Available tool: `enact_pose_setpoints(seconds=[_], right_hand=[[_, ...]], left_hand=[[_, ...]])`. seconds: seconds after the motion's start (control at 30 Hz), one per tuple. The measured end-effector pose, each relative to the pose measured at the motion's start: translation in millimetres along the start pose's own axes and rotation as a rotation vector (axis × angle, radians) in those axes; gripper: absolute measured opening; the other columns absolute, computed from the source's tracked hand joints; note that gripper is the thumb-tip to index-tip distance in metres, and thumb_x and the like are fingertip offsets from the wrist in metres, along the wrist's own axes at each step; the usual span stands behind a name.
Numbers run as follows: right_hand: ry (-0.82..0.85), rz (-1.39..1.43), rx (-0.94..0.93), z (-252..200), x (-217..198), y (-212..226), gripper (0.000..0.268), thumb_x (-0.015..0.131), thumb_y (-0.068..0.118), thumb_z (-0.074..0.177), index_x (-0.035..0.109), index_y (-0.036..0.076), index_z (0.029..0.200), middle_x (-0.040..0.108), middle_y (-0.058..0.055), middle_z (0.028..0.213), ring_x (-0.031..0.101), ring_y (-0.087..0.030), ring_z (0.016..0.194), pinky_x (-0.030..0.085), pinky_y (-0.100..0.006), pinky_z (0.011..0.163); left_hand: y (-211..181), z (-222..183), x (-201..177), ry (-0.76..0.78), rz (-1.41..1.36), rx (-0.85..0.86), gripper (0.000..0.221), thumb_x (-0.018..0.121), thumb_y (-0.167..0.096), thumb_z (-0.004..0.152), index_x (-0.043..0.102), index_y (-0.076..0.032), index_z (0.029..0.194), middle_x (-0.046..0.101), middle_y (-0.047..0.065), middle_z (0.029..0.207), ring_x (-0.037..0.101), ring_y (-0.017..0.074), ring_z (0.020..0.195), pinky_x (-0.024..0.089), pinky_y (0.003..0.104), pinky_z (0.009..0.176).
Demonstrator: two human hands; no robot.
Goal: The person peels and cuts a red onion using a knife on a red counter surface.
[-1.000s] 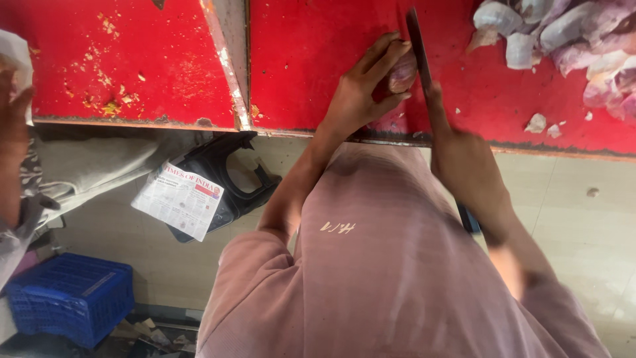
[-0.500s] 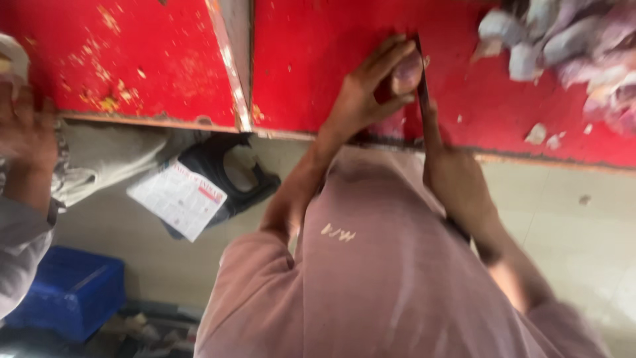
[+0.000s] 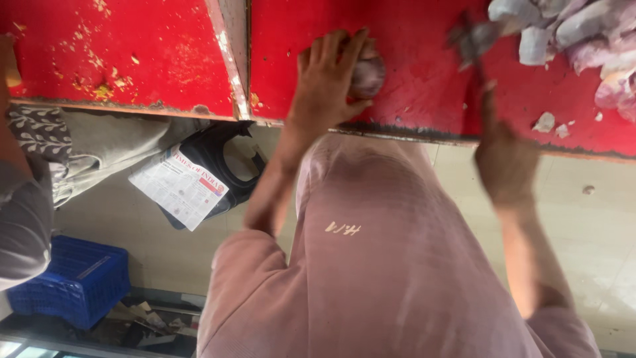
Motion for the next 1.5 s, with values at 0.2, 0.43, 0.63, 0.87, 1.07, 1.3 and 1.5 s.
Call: enact_pose_setpoints(seconds=[0.2, 0.43, 0.63, 0.87, 1.07, 1.3, 1.5], right_hand=[[-0.028, 0.240, 0.064, 20.2, -28.4, 3.2, 0.064, 0.058, -0.002, 0.102, 0.035, 0.003, 0.161, 0.074, -0.018, 0.111, 0.060, -0.032, 0.056, 0.047, -0.043, 0.048], [-0.005, 0.319, 0.001, 19.1, -18.2, 58.3, 0.078, 0.055, -0.004, 0.095, 0.030, 0.006, 0.168, 0.066, -0.014, 0.082, 0.061, -0.030, 0.060, 0.048, -0.044, 0.054], [-0.008, 0.368, -0.025, 27.5, -36.6, 63.2, 0.075, 0.058, -0.002, 0.096, 0.029, 0.004, 0.165, 0.065, -0.014, 0.081, 0.061, -0.030, 0.060, 0.049, -0.043, 0.057], [0.179, 0.328, -0.036, 17.6, -39.0, 57.9, 0.083, 0.058, -0.006, 0.087, 0.031, 0.001, 0.165, 0.056, -0.013, 0.063, 0.056, -0.031, 0.050, 0.046, -0.045, 0.051], [0.269, 0.378, -0.081, 40.9, -24.3, 60.1, 0.078, 0.059, -0.003, 0.093, 0.026, -0.003, 0.163, 0.054, -0.014, 0.057, 0.055, -0.030, 0.046, 0.046, -0.046, 0.049], [0.228, 0.309, -0.070, 19.9, -29.0, 68.8, 0.083, 0.057, -0.005, 0.085, 0.026, -0.006, 0.162, 0.058, -0.014, 0.063, 0.056, -0.029, 0.045, 0.046, -0.043, 0.046], [0.143, 0.270, -0.141, 42.0, -5.8, 75.6, 0.087, 0.059, -0.004, 0.085, 0.024, -0.004, 0.165, 0.060, -0.012, 0.071, 0.059, -0.027, 0.054, 0.048, -0.040, 0.051]], left_hand=[[-6.8, 5.5, 8.1, -0.161, -0.405, 0.072, 0.104, 0.103, -0.030, 0.070, 0.041, -0.014, 0.152, 0.041, 0.016, 0.152, 0.053, 0.0374, 0.137, 0.053, 0.045, 0.115], [-12.7, 16.1, 44.1, -0.356, -0.668, 0.142, 0.105, 0.103, -0.019, 0.068, 0.037, -0.011, 0.149, 0.044, 0.016, 0.149, 0.053, 0.0394, 0.138, 0.052, 0.043, 0.116], [-17.7, 13.4, 43.5, -0.257, -0.747, 0.142, 0.096, 0.100, -0.014, 0.076, 0.039, -0.011, 0.150, 0.045, 0.016, 0.155, 0.056, 0.0332, 0.140, 0.055, 0.038, 0.118], [-25.7, 19.6, 38.1, -0.242, -0.630, 0.151, 0.090, 0.100, -0.021, 0.076, 0.046, -0.012, 0.147, 0.048, 0.012, 0.153, 0.064, 0.0323, 0.133, 0.062, 0.038, 0.109], [-17.9, 18.9, 41.3, -0.252, -0.645, 0.168, 0.090, 0.101, -0.024, 0.077, 0.046, -0.013, 0.147, 0.048, 0.010, 0.153, 0.064, 0.0310, 0.132, 0.063, 0.039, 0.108], [-23.5, 14.3, 40.4, -0.262, -0.608, 0.138, 0.084, 0.101, -0.019, 0.074, 0.051, -0.014, 0.141, 0.052, 0.011, 0.151, 0.064, 0.0306, 0.133, 0.063, 0.039, 0.108], [-9.0, 14.7, 26.9, -0.299, -0.614, 0.227, 0.082, 0.100, -0.016, 0.080, 0.049, -0.014, 0.145, 0.052, 0.007, 0.150, 0.063, 0.0305, 0.134, 0.064, 0.035, 0.103]])
Point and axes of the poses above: each hand's wrist, its own z-axis towards the middle knuckle, its own x-axis out of the palm, y = z × x, the point moved 9 cm from there along z, towards the middle knuckle
